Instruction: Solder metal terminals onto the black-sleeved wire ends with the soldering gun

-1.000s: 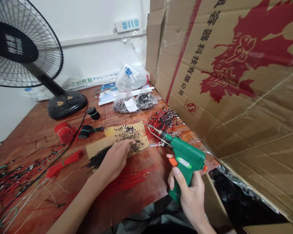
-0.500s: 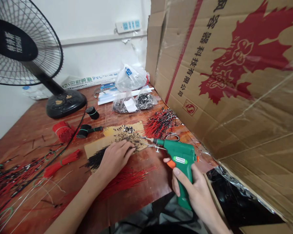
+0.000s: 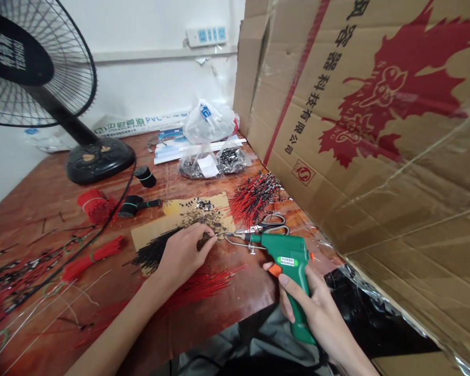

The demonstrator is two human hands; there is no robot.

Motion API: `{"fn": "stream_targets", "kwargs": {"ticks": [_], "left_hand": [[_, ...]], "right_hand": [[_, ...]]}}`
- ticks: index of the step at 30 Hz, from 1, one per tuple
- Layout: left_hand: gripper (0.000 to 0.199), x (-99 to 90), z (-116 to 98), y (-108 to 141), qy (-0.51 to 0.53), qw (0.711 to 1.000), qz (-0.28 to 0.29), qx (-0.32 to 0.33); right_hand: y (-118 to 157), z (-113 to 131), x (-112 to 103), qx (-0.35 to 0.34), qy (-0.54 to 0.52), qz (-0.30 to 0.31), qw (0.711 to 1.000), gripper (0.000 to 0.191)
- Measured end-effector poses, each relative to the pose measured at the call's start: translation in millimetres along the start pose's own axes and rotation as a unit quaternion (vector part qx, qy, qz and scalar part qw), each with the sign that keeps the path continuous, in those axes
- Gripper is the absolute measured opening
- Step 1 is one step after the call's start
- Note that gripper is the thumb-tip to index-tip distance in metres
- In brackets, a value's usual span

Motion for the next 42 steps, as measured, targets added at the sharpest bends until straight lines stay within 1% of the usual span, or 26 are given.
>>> {"fn": "stream_targets", "kwargs": {"ticks": [5, 10, 12, 15, 17, 19, 22, 24, 28, 34, 37, 42], "left_hand": [[0.009, -0.8, 0.0, -0.3, 0.012, 1.000, -0.006, -0.007], [0.009, 0.8, -1.7, 1.4, 0.016, 1.000, -0.011, -0.001], [0.011, 0.8, -2.9, 2.3, -0.002, 1.000, -0.021, 0.010], [0.016, 0.7, -6.8, 3.7, -0.055, 0.997, -0.036, 0.048], [0.018, 0.8, -9.4, 4.7, -0.083, 0.993, -0.039, 0.074], [0.020, 0.3, -10.5, 5.3, -0.093, 0.991, -0.039, 0.085], [0.020, -0.9, -10.1, 5.7, -0.079, 0.993, -0.036, 0.078], [0.018, -1.5, -9.3, 5.8, -0.057, 0.996, -0.035, 0.066], [0.013, -2.2, -6.7, 6.1, -0.021, 0.998, -0.038, 0.041], [0.015, -0.3, -4.9, 5.6, -0.034, 0.998, -0.028, 0.035], [0.020, 0.5, -6.3, 5.5, -0.060, 0.996, -0.029, 0.055], [0.027, 1.6, -11.5, 7.2, -0.111, 0.986, -0.038, 0.118]], "right_hand": [[-0.7, 3.3, 2.7, 0.004, -0.009, 0.030, 1.000, 0.033], [-0.2, -0.8, 2.6, 0.015, -0.025, 0.029, 0.999, 0.031], [-0.1, -1.4, 3.5, 0.018, -0.031, 0.029, 0.999, 0.031], [0.1, -1.7, 3.8, 0.020, -0.027, 0.025, 0.999, 0.029], [0.3, -2.4, 3.2, 0.018, -0.017, 0.021, 0.999, 0.030], [0.7, -3.7, 2.4, 0.012, -0.004, 0.015, 1.000, 0.032], [1.1, -6.7, 2.4, 0.004, -0.010, 0.012, 1.000, 0.029], [1.3, -8.7, 3.7, 0.003, -0.047, 0.014, 0.999, 0.028], [2.9, -9.4, 5.5, 0.013, -0.114, -0.006, 0.993, 0.029], [6.8, -7.6, 8.7, 0.037, -0.152, -0.047, 0.987, 0.032], [6.4, -6.2, 9.5, 0.029, -0.155, -0.050, 0.986, 0.031], [5.0, -3.9, 10.1, 0.023, -0.154, -0.044, 0.987, 0.030]]}}
Point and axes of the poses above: each hand's wrist, its own y-axis away from the middle knuckle, its own x-axis out of the palm, z = x × y, the point moved 6 cm from there along -y, towards the middle knuckle, and after that the axes turned 15 degrees about y, right-handed, at the moved point
